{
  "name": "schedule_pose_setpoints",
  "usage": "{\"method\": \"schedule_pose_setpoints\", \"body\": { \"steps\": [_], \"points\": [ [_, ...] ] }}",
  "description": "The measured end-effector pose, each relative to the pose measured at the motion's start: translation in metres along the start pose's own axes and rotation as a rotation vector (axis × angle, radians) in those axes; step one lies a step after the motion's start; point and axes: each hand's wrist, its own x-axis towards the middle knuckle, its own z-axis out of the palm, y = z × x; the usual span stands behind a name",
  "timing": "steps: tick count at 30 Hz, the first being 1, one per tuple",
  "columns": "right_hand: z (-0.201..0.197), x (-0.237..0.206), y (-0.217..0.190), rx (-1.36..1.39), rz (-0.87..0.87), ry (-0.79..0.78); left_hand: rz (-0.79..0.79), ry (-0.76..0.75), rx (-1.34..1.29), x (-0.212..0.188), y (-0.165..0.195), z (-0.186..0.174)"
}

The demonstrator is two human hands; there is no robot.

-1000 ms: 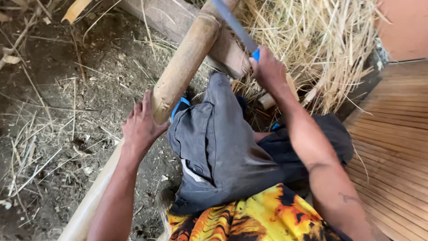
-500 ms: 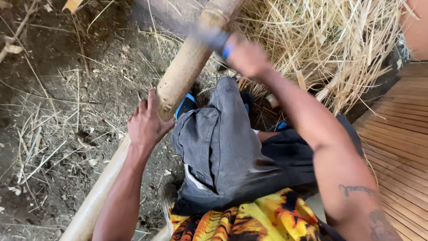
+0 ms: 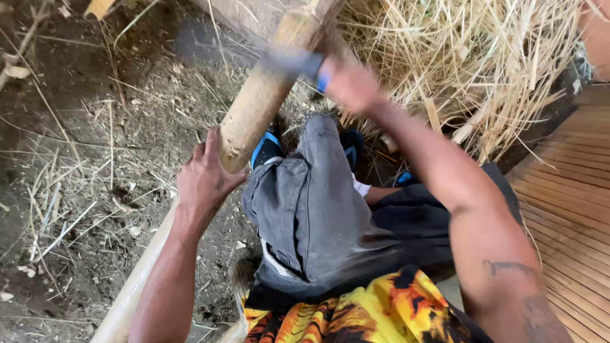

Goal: The person walks through an outdoor yard, picks up a bamboo pole, and uses a machete to shave its surface. The person repeatedly strikes the bamboo pole against a wooden block while scraping it with the machete.

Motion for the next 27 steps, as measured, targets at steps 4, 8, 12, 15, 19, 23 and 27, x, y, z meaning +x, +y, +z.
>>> {"method": "schedule_pose_setpoints", "body": {
  "steps": [4, 8, 12, 15, 19, 23, 27],
  "points": [
    [-0.034, 0.037, 0.049, 0.152, 0.23, 0.1, -0.072, -0.071, -0.015, 0.003, 0.001, -0.007],
    [-0.03, 0.02, -0.003, -0.004, 0.079, 0.036, -0.034, -0.094, -0.052, 0.013, -0.006, -0.011],
    [0.009, -0.009, -0.06, -0.249, -0.281, 0.242, 0.004, -0.083, -0.055, 0.019, -0.019, -0.007],
    [0.011, 0.002, -0.035, -0.116, -0.13, 0.096, 0.072, -0.017, -0.059, 0.021, -0.023, -0.003],
    [-0.024, 0.034, 0.028, 0.095, 0.049, 0.257, -0.046, -0.138, -0.031, 0.026, -0.022, -0.006],
    [-0.029, 0.035, 0.004, 0.069, 0.078, 0.086, -0.005, -0.152, -0.09, 0.03, -0.025, -0.011],
    [0.014, -0.003, -0.061, -0.251, -0.299, 0.164, 0.027, -0.142, -0.177, 0.033, -0.034, -0.013]
  ]
}}
